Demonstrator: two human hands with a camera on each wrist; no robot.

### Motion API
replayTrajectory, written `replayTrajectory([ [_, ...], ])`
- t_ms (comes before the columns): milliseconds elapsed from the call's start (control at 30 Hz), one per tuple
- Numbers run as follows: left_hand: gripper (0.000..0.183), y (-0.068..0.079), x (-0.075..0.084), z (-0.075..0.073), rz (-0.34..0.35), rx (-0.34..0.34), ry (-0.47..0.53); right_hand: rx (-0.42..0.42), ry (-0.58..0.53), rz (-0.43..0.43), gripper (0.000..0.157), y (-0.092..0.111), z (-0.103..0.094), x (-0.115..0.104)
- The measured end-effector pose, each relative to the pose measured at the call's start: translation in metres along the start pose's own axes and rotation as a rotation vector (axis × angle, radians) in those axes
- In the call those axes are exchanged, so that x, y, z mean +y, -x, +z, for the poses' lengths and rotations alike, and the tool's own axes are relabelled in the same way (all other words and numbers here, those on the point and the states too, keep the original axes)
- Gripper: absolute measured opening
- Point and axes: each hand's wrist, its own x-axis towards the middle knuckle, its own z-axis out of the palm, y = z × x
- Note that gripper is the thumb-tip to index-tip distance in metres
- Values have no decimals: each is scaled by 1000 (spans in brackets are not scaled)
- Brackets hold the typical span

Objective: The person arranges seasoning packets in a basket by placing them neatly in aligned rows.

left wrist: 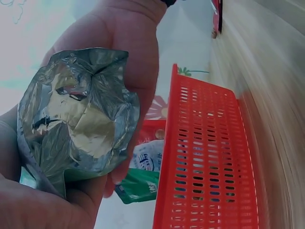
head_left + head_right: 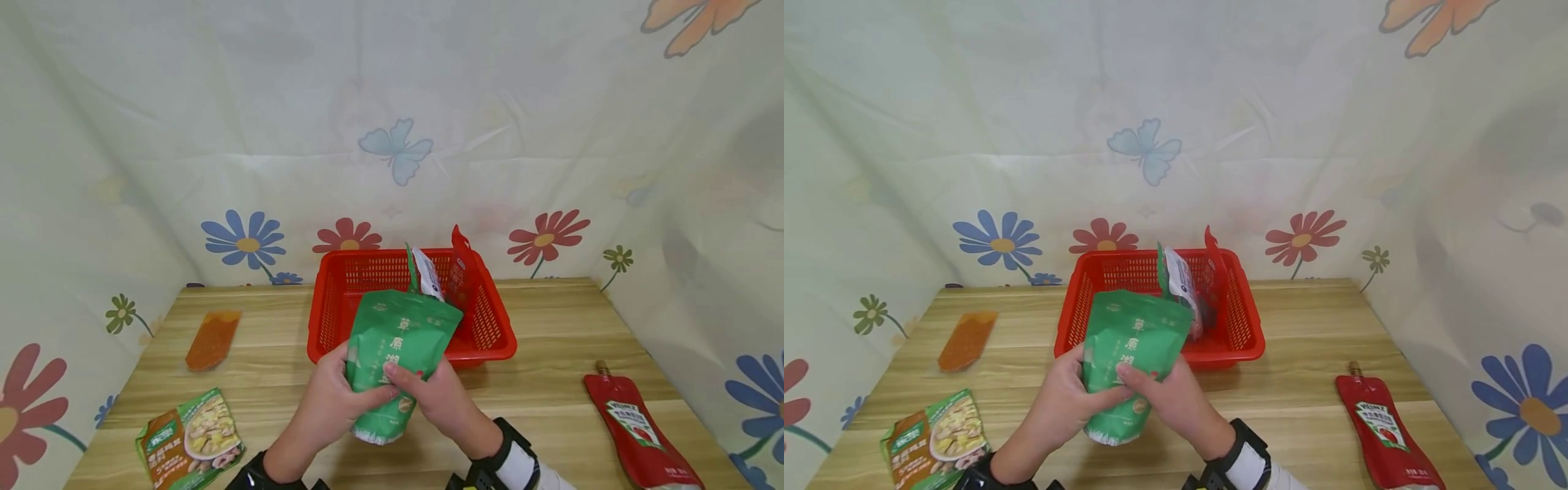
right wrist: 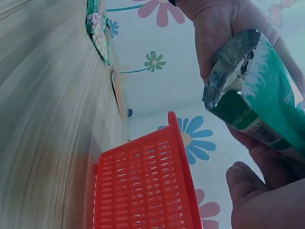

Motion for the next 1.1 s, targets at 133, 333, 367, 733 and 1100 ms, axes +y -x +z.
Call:
replayTrajectory([
  [133,58,1,-1,0,21,-1,-26,17,17,-16,53,1,1,1],
  [333,59,1,0,0,74,36,-177,51,42,-98,45,4,2,0],
  [367,59,1,1,0,78,42,-199,57,47,-111,44,5,2,-1],
  [733,58,7,11,-5,73,38,-271,114,21,-129,44,11,3,-12],
  [1100,40,15,26,-1,280,258,-513,273,12,-134,41,11,3,-20],
])
